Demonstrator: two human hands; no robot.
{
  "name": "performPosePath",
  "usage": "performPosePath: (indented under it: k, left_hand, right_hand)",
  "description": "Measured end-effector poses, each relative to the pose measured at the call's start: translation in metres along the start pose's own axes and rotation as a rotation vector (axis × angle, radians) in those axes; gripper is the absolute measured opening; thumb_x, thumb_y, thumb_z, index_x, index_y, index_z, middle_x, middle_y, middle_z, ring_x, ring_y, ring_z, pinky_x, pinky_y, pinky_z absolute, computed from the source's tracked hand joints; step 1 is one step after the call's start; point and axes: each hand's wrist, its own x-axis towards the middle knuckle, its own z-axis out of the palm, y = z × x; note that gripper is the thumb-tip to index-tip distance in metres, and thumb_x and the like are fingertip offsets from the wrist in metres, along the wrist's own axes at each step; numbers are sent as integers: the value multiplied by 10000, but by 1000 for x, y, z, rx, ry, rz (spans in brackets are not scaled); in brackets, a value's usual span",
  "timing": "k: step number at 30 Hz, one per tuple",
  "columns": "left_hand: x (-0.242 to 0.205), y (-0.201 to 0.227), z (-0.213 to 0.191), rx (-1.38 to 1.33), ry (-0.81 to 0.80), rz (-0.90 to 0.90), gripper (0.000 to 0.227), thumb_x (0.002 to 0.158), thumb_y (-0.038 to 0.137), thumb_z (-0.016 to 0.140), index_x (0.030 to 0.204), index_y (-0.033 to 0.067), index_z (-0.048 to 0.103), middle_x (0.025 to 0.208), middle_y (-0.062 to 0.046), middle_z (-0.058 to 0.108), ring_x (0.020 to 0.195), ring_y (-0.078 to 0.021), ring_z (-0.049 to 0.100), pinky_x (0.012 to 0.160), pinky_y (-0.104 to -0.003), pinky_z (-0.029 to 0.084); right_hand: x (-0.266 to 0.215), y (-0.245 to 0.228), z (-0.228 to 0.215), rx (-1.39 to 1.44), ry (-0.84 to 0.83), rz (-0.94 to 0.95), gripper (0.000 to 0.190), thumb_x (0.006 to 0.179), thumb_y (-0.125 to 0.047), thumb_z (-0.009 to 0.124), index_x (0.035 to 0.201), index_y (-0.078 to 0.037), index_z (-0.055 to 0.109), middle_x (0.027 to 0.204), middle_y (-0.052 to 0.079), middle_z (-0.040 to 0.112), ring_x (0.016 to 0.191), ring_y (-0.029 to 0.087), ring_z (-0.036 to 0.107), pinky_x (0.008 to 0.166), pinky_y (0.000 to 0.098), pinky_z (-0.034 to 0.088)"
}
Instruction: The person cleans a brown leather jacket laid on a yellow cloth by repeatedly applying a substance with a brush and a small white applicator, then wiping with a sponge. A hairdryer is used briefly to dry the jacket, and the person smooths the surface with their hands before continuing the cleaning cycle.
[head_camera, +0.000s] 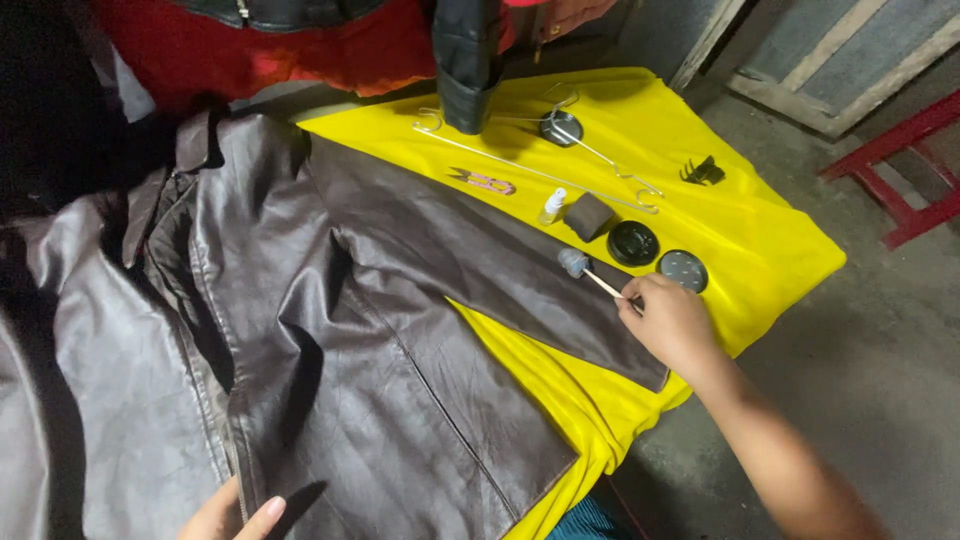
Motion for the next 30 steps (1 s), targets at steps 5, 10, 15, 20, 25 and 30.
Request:
performPosePath:
  k: [5,10,15,20,25,30]
  left_hand:
    - [9,-18,0,-20,87,49,508,777,-5,767,1284,-31,770,1131,-220,821,1109,-288,715,1006,-377,503]
    - [35,-57,-11,49,78,104,536,770,42,799,1305,33,786,1086,-174,838,1069,-238,714,959,-346,507]
    - [42,-58,-13,-31,66,134,506,732,13,790,1231,-70,796,1062,-241,823,1034,-311,731,911,-390,523]
    - [42,-47,-11,-4,87,150,495,737,26,790,1225,-57,802,1047,-231,826,1031,-297,726,905,-380,522]
    - [24,-47,-4,24,123,135,479,745,45,790,1216,-39,812,1024,-216,829,1026,-276,720,896,-365,520]
    - [-8,16,5,118,101,-74,477,818,61,787,1294,21,774,1171,-173,835,1163,-221,703,1045,-332,489]
  right_hand:
    - [-4,33,-9,29,90,39,254,1000,-343,607,1087,-112,665,948,103,780,872,420,723,671,540,521]
    - [6,66,-21,-92,-17,181,356,1056,-342,517,1327,-136,622,1059,148,771,963,423,717,756,529,544]
    - [11,51,-31,-218,-16,126,303,1054,-324,543,1297,-200,674,1003,97,790,910,337,761,750,455,564]
    - [17,28,-46,-198,-21,61,284,1028,-207,593,1264,-140,734,1093,159,795,1026,353,772,914,473,595]
    - [43,47,-27,-290,-176,65,333,1046,-265,479,952,-174,785,937,77,762,883,335,724,707,464,537]
    - [30,48,-29,-234,-123,83,338,1068,-325,452,1012,-190,758,1014,78,766,963,361,716,740,489,535]
